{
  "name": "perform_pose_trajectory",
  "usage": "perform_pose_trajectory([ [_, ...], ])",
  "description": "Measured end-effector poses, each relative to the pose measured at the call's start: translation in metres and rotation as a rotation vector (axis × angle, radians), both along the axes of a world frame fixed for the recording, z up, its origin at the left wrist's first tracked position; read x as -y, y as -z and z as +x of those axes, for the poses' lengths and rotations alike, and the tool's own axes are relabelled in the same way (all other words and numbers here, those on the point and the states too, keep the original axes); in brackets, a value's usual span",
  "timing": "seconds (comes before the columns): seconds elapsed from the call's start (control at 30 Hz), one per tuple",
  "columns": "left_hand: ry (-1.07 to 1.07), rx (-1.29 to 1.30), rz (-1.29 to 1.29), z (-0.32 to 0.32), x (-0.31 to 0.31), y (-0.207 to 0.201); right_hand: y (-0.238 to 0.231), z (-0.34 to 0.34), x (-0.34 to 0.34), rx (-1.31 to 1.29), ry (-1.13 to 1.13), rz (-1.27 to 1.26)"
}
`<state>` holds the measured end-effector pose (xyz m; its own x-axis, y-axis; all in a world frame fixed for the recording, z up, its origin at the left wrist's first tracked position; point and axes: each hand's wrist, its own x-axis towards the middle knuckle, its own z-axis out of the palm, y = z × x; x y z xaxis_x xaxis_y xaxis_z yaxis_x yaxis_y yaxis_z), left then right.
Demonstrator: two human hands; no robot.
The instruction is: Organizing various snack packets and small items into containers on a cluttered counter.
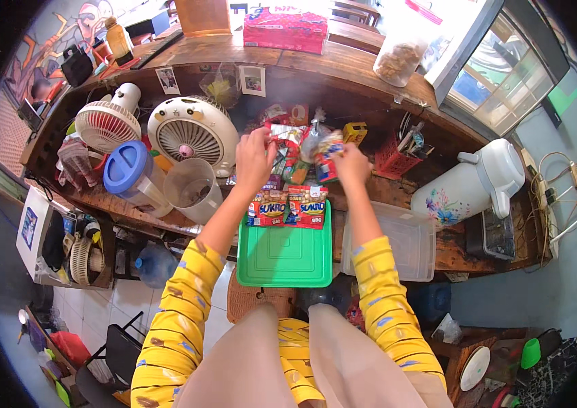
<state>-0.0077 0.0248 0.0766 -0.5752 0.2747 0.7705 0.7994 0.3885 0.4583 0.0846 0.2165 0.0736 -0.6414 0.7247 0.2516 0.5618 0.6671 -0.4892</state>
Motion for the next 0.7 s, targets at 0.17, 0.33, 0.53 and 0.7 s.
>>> perform_pose_trajectory([
  [0.17,0.095,0.119,0.064,0.04,0.036,-0.024,-0.028,0.076,0.0,-0.556,-0.447,-0.725],
  [0.33,0.264,0.473,-0.064,0.069,0.055,-0.034,-0.029,0.127,0.067,-0.507,-0.895,-0.959],
  [0.53,0.478,0.394,0.002,0.097,0.073,-0.019,-0.009,0.139,0.103,-0.379,-0.758,-0.761],
  [0.7,0.557,0.888,0.604,0.11,0.081,0.023,0.004,0.155,0.122,-0.493,-0.684,-0.881],
])
